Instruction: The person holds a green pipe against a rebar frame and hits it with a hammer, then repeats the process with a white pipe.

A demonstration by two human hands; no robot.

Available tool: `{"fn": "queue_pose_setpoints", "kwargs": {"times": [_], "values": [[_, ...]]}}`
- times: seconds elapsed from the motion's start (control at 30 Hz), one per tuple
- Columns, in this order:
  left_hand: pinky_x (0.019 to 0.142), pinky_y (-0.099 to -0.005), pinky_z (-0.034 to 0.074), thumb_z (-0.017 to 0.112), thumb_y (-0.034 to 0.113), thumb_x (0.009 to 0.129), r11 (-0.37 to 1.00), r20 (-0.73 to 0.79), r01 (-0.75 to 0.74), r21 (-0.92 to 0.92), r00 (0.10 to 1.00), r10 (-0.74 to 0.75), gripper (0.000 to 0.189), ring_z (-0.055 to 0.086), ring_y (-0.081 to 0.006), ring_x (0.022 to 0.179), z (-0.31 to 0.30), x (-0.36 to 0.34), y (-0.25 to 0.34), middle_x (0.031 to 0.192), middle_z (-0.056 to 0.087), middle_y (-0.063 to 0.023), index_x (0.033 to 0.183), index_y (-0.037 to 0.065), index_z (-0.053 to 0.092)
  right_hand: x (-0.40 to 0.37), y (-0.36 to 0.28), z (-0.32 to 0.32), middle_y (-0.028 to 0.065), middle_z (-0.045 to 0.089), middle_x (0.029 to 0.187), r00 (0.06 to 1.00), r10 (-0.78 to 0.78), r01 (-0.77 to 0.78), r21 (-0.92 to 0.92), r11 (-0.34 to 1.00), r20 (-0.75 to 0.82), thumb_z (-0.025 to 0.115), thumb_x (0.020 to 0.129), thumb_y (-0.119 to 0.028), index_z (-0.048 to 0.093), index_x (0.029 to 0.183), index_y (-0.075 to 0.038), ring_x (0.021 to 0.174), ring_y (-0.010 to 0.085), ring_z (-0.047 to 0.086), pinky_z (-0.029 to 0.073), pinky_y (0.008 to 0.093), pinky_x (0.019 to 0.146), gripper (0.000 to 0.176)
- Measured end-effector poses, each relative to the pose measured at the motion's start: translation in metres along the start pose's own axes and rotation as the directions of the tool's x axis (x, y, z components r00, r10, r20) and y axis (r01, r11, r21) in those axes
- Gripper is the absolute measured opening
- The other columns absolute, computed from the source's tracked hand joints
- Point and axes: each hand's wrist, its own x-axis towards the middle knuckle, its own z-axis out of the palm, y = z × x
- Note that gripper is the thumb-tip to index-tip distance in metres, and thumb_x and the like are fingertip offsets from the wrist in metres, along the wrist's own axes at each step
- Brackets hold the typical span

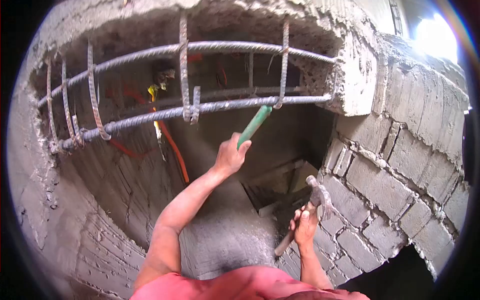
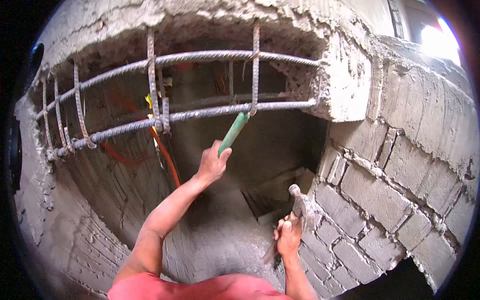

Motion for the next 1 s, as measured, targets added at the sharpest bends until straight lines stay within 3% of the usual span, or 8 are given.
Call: {"fn": "queue_pose_setpoints", "kwargs": {"times": [0.3, 0.33, 0.43, 0.47, 0.6, 0.77, 0.93, 1.0], "values": [[0.056, -0.0444, 0.045, 0.046, 0.059, 0.098, 0.997, -0.087, -0.058, -0.051, 0.995, 0.053, 0.058, 0.060, -0.0395, 0.061, 0.032, -0.002, -0.019, 0.067, 0.056, -0.0173, 0.103, 0.002, 0.054, 0.006, 0.015, -0.061, 0.0048, 0.055, 0.085, 0.986, 0.167, -0.160, -0.149, 0.976, 0.030, 0.059, 0.097, -0.044, 0.049, 0.121, -0.002, 0.060, 0.0094, 0.050, 0.044, 0.0258, 0.043, 0.049], [0.057, -0.0459, 0.046, 0.047, 0.059, 0.097, 0.997, -0.083, -0.048, -0.067, 0.996, 0.042, 0.060, 0.061, -0.0410, 0.064, 0.036, 0.001, -0.024, 0.073, 0.058, -0.0204, 0.107, 0.001, 0.053, 0.007, 0.004, -0.055, 0.0033, 0.051, 0.062, 0.990, 0.141, -0.141, -0.169, 0.975, -0.011, 0.053, 0.099, -0.039, 0.057, 0.110, 0.004, 0.047, 0.0117, 0.050, 0.040, 0.0279, 0.044, 0.045], [0.059, -0.0479, 0.047, 0.047, 0.058, 0.098, 0.995, -0.128, -0.101, -0.006, 0.987, 0.099, 0.059, 0.063, -0.0420, 0.070, 0.053, 0.017, -0.042, 0.077, 0.058, -0.0213, 0.109, 0.000, 0.053, 0.010, 0.012, -0.065, 0.0044, 0.053, 0.062, 0.978, 0.206, -0.199, -0.122, 0.972, 0.045, 0.052, 0.099, -0.038, 0.057, 0.110, 0.004, 0.047, 0.0121, 0.050, 0.039, 0.0279, 0.044, 0.044], [0.067, -0.0465, 0.049, 0.051, 0.053, 0.098, 1.000, -0.064, 0.013, 0.003, 0.998, -0.013, 0.054, 0.062, -0.0411, 0.079, 0.058, 0.016, -0.045, 0.087, 0.060, -0.0208, 0.114, 0.001, 0.053, 0.011, 0.020, -0.072, 0.0056, 0.053, 0.077, 0.965, 0.237, -0.226, -0.104, 0.969, 0.108, 0.055, 0.097, -0.050, 0.051, 0.119, 0.000, 0.048, 0.0112, 0.048, 0.042, 0.0251, 0.042, 0.055], [0.081, -0.0395, 0.048, 0.058, 0.042, 0.098, 0.990, -0.032, 0.018, -0.140, 0.999, -0.023, 0.044, 0.059, -0.0336, 0.088, 0.090, 0.029, -0.049, 0.099, 0.059, -0.0157, 0.123, 0.006, 0.053, 0.013, 0.027, -0.078, 0.0029, 0.050, 0.068, 0.953, 0.275, -0.260, -0.121, 0.958, 0.125, 0.057, 0.097, -0.048, 0.052, 0.116, 0.001, 0.046, 0.0114, 0.047, 0.041, 0.0259, 0.042, 0.053], [0.080, -0.0371, 0.047, 0.061, 0.035, 0.098, 0.984, -0.040, 0.014, -0.175, 0.999, -0.022, 0.035, 0.059, -0.0290, 0.089, 0.117, 0.045, -0.020, 0.098, 0.059, -0.0119, 0.116, 0.006, 0.057, 0.011, 0.021, -0.085, 0.0036, 0.051, 0.058, 0.963, 0.249, -0.230, -0.174, 0.958, 0.101, 0.056, 0.096, -0.040, 0.057, 0.107, 0.002, 0.045, 0.0124, 0.048, 0.038, 0.0293, 0.043, 0.044], [0.080, -0.0376, 0.050, 0.072, 0.006, 0.084, 0.980, 0.021, -0.100, -0.170, 0.994, 0.105, 0.029, 0.061, -0.0292, 0.092, 0.144, 0.039, -0.005, 0.098, 0.060, -0.0114, 0.109, 0.006, 0.055, 0.002, 0.025, -0.097, 0.0023, 0.051, 0.059, 0.974, 0.222, -0.202, -0.283, 0.938, 0.042, 0.067, 0.091, -0.026, 0.060, 0.098, 0.001, 0.049, 0.0122, 0.048, 0.040, 0.0300, 0.047, 0.029], [0.081, -0.0398, 0.051, 0.072, 0.000, 0.079, 0.976, 0.080, -0.186, -0.116, 0.977, 0.196, 0.038, 0.062, -0.0330, 0.094, 0.156, 0.024, 0.001, 0.101, 0.061, -0.0129, 0.112, 0.008, 0.054, -0.005, 0.034, -0.100, 0.0004, 0.052, 0.062, 0.991, 0.035, -0.072, -0.293, 0.953, -0.131, 0.072, 0.087, -0.019, 0.062, 0.088, -0.001, 0.057, 0.0129, 0.051, 0.043, 0.0299, 0.053, 0.021]]}}
